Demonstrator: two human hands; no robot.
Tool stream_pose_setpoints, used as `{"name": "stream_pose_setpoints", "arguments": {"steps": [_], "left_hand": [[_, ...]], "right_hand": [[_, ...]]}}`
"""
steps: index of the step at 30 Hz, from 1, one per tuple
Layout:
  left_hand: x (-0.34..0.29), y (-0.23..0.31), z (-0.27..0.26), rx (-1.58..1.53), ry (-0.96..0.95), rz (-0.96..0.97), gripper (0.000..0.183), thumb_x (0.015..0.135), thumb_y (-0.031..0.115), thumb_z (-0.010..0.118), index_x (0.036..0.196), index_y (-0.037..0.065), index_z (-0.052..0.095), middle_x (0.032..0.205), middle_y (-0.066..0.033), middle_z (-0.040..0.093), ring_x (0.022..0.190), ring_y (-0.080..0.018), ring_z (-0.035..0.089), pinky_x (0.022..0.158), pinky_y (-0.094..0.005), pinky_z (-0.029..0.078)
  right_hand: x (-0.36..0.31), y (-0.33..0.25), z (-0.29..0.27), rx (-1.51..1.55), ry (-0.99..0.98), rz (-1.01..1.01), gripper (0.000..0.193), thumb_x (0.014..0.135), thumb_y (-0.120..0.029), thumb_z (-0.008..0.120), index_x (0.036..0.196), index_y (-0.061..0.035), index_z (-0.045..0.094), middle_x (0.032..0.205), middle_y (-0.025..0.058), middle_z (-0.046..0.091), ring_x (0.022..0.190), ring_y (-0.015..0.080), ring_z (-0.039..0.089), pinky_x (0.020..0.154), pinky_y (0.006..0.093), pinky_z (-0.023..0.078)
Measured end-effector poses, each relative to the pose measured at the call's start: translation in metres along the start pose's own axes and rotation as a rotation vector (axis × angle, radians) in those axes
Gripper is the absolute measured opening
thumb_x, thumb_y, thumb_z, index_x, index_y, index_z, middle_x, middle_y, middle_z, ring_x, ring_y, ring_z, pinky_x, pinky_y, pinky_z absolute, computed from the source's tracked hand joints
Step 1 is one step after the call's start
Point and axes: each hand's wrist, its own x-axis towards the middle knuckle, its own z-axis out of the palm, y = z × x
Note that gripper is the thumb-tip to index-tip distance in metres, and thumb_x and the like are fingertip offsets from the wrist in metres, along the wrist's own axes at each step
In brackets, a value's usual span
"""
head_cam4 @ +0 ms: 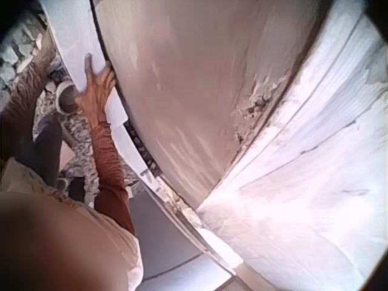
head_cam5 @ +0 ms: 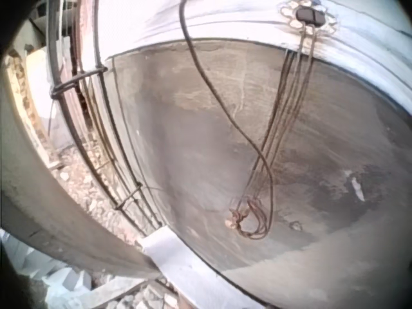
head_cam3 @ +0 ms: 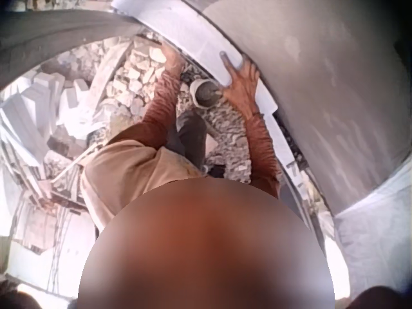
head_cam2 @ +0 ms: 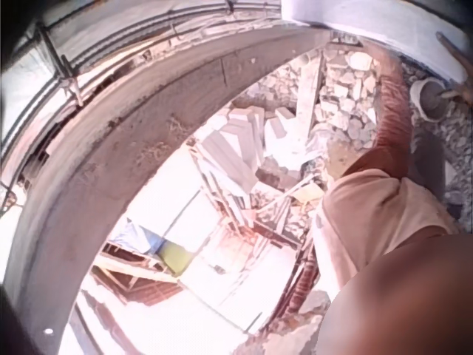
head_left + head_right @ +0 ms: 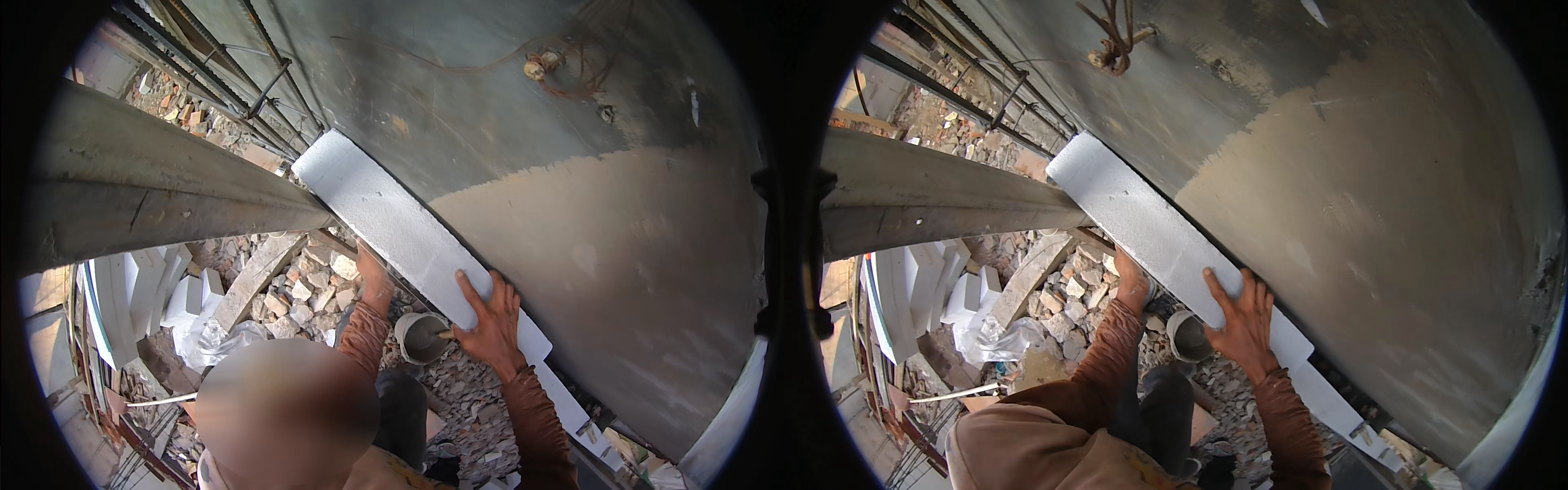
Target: The person lifts and places white rectangular wall panels along a curved wall, aligning them with a metal frame. They secure the panels using wire ties and pliers, then briefly handle a bucket. The work occurs in a construction area with debris and building materials on the floor.
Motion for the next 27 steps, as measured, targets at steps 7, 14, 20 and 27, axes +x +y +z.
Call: {"name": "stream_pose_setpoints", "arguments": {"steps": [7, 14, 20, 27], "left_hand": [[-0.031, 0.012, -0.014, 0.166, 0.038, -0.03, 0.066, 0.103, 0.05, 0.038, 0.138, -0.005, 0.047, 0.129, -0.0166, 0.058, 0.11, -0.0298, 0.06, 0.095, -0.0425, 0.048], [-0.079, 0.014, -0.015, 0.165, -0.15, -0.041, 0.11, 0.089, 0.082, 0.021, 0.155, -0.005, 0.013, 0.158, -0.0282, 0.02, 0.146, -0.0437, 0.021, 0.117, -0.0619, 0.014], [-0.111, 0.021, -0.004, 0.274, -0.279, 0.054, 0.113, 0.084, 0.082, 0.041, 0.157, 0.001, 0.011, 0.159, -0.026, 0.018, 0.145, -0.0479, 0.02, 0.114, -0.0673, 0.014], [-0.114, 0.028, 0.019, 0.472, -0.25, 0.112, 0.108, 0.081, 0.046, 0.076, 0.15, -0.011, 0.016, 0.147, -0.03, 0.034, 0.134, -0.0371, 0.041, 0.11, -0.0408, 0.038]], "right_hand": [[0.0, 0.004, 0.01, -0.009, -0.02, 0.018, 0.097, 0.063, -0.015, 0.083, 0.15, -0.0302, 0.044, 0.139, 0.0256, 0.036, 0.12, 0.042, 0.039, 0.103, 0.0518, 0.03], [-0.002, 0.003, 0.012, 0.013, -0.041, 0.05, 0.097, 0.063, -0.016, 0.084, 0.15, -0.0308, 0.044, 0.14, 0.0265, 0.036, 0.122, 0.0425, 0.039, 0.104, 0.0526, 0.03], [-0.003, 0.004, 0.017, -0.037, 0.01, -0.001, 0.101, 0.061, -0.012, 0.085, 0.15, -0.0313, 0.043, 0.139, 0.0273, 0.038, 0.117, 0.0418, 0.043, 0.1, 0.0512, 0.034], [-0.006, 0.006, 0.017, -0.057, 0.012, -0.021, 0.098, 0.066, -0.02, 0.087, 0.152, -0.0313, 0.04, 0.138, 0.0278, 0.038, 0.118, 0.0423, 0.043, 0.1, 0.0516, 0.035]]}}
